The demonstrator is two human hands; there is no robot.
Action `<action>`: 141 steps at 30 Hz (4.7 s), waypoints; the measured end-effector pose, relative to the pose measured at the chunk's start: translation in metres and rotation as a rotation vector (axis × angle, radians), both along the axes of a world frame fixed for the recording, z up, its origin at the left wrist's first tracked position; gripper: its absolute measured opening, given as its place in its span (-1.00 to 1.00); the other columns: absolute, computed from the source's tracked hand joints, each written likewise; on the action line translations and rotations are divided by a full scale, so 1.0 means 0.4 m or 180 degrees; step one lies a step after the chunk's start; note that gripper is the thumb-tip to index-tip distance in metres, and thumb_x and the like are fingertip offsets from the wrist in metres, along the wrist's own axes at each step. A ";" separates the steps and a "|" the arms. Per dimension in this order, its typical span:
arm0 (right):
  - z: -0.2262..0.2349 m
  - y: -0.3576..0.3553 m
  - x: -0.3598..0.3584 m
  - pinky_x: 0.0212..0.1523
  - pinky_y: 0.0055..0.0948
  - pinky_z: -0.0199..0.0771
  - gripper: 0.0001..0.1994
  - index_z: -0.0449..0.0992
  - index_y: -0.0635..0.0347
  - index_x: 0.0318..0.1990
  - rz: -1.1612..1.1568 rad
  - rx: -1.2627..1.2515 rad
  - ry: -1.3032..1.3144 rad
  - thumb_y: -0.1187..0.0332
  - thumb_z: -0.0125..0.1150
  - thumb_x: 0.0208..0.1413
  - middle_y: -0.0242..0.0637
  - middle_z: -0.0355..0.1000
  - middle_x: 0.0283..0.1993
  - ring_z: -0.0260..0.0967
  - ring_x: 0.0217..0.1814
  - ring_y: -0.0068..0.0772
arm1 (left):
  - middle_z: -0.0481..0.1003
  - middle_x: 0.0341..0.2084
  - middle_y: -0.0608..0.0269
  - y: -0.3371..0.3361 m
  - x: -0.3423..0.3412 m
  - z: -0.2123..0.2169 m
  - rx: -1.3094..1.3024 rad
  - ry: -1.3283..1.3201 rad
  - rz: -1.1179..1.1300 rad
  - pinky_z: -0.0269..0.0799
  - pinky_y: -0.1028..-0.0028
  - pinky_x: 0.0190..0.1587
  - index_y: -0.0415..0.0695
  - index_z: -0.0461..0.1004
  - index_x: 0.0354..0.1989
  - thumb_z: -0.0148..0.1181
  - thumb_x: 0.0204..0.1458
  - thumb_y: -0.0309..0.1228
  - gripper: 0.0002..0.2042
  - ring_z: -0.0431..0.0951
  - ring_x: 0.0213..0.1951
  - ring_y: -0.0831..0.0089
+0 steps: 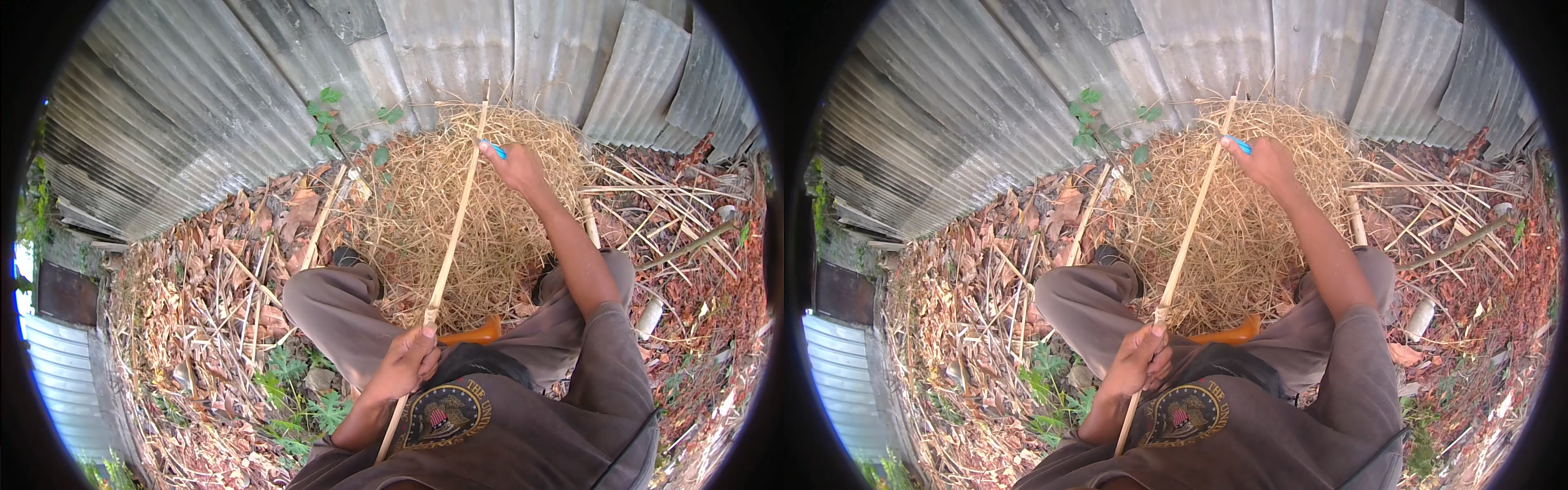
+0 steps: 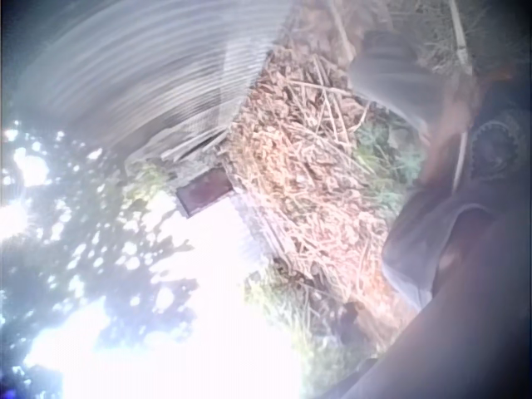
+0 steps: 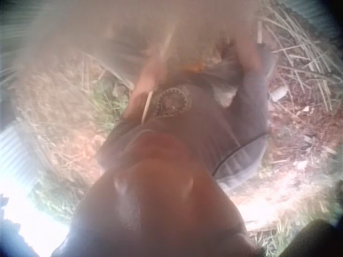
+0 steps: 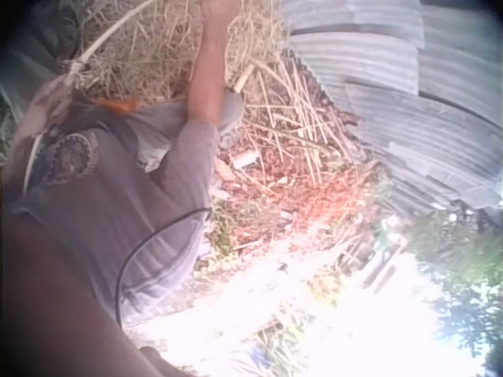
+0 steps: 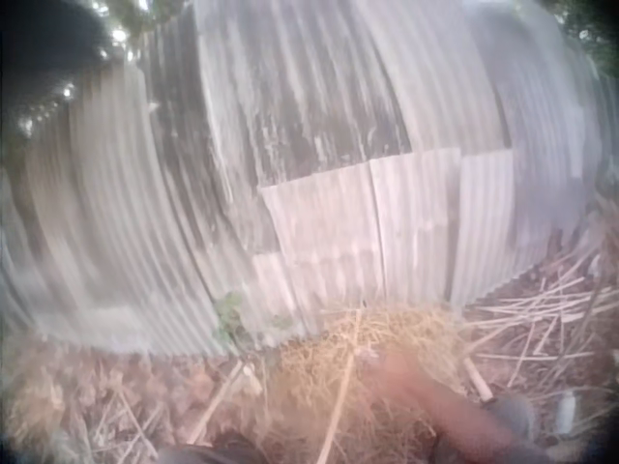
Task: The person sits cross-legged on the ground and uses a blue utility knife to shave and smooth a long, thin wooden stick. They hold the stick with their left hand and scrape along its length with the knife in their right hand, occasionally rotating the stick to work on different sides.
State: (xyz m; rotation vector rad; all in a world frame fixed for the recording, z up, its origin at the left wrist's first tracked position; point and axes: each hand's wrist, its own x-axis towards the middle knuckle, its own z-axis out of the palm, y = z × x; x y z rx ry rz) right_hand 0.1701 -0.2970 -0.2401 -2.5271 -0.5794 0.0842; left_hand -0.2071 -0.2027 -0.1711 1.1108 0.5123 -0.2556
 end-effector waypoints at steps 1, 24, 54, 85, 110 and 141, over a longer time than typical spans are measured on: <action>-0.012 -0.020 0.054 -0.42 -0.08 0.41 -0.11 0.54 0.24 -0.61 -0.0310 0.0089 0.0010 -0.54 -0.27 -0.02 -0.12 0.40 -0.65 0.47 -0.50 -0.11 | 0.07 -0.81 0.43 -0.011 -0.018 0.005 0.0019 -0.0092 -0.0087 -0.04 0.61 -0.72 -0.03 0.14 -0.50 -0.19 0.32 -0.11 -0.64 0.02 -0.80 0.64; 0.031 0.024 -0.149 -0.66 -0.20 0.33 -0.15 0.47 0.16 -0.72 0.0929 -0.0206 -0.0164 -0.56 -0.20 -0.06 -0.28 0.28 -0.81 0.39 -0.69 -0.21 | 0.07 -0.81 0.42 0.004 0.022 -0.028 0.0528 -0.0223 0.0199 -0.01 0.58 -0.68 -0.06 0.14 -0.48 -0.17 0.33 -0.17 -0.67 0.00 -0.80 0.63; 0.017 0.000 0.101 -0.54 -0.13 0.37 -0.26 0.56 0.14 -0.60 0.0696 0.0200 -0.1516 -0.44 -0.10 -0.02 -0.17 0.39 -0.70 0.41 -0.57 -0.15 | 0.10 -0.74 0.44 -0.039 -0.029 0.009 0.0370 -0.0458 0.0054 0.00 0.60 -0.61 -0.06 0.17 -0.42 -0.15 0.33 -0.19 -0.72 0.05 -0.69 0.66; 0.172 -0.064 0.033 -0.45 -0.11 0.41 -0.21 0.55 0.24 -0.57 0.0086 0.0156 -0.0814 -0.44 -0.15 0.04 -0.11 0.40 -0.68 0.43 -0.56 -0.04 | 0.07 -0.76 0.45 0.101 -0.118 0.028 0.0049 -0.0054 0.0123 -0.01 0.57 -0.63 -0.05 0.16 -0.49 -0.17 0.33 -0.17 -0.66 0.02 -0.72 0.64; 0.044 0.089 -0.320 -0.61 -0.11 0.36 -0.21 0.54 0.15 -0.66 0.2203 0.0172 -0.0687 -0.49 -0.15 -0.01 -0.16 0.35 -0.77 0.40 -0.67 -0.05 | 0.03 -0.88 0.55 0.099 0.090 -0.045 -0.1813 -0.0323 0.0793 -0.12 0.60 -0.75 0.02 0.18 -0.49 -0.27 0.33 -0.14 -0.67 -0.05 -0.89 0.68; 0.062 -0.176 0.198 -0.42 -0.09 0.45 -0.30 0.62 0.11 -0.46 -0.0138 -0.0302 -0.1815 -0.43 -0.04 -0.05 -0.12 0.45 -0.64 0.49 -0.48 -0.04 | 0.04 -0.83 0.47 0.052 -0.097 0.029 -0.0961 0.0255 -0.0240 -0.04 0.59 -0.67 -0.06 0.18 -0.47 -0.14 0.31 -0.13 -0.66 -0.03 -0.81 0.65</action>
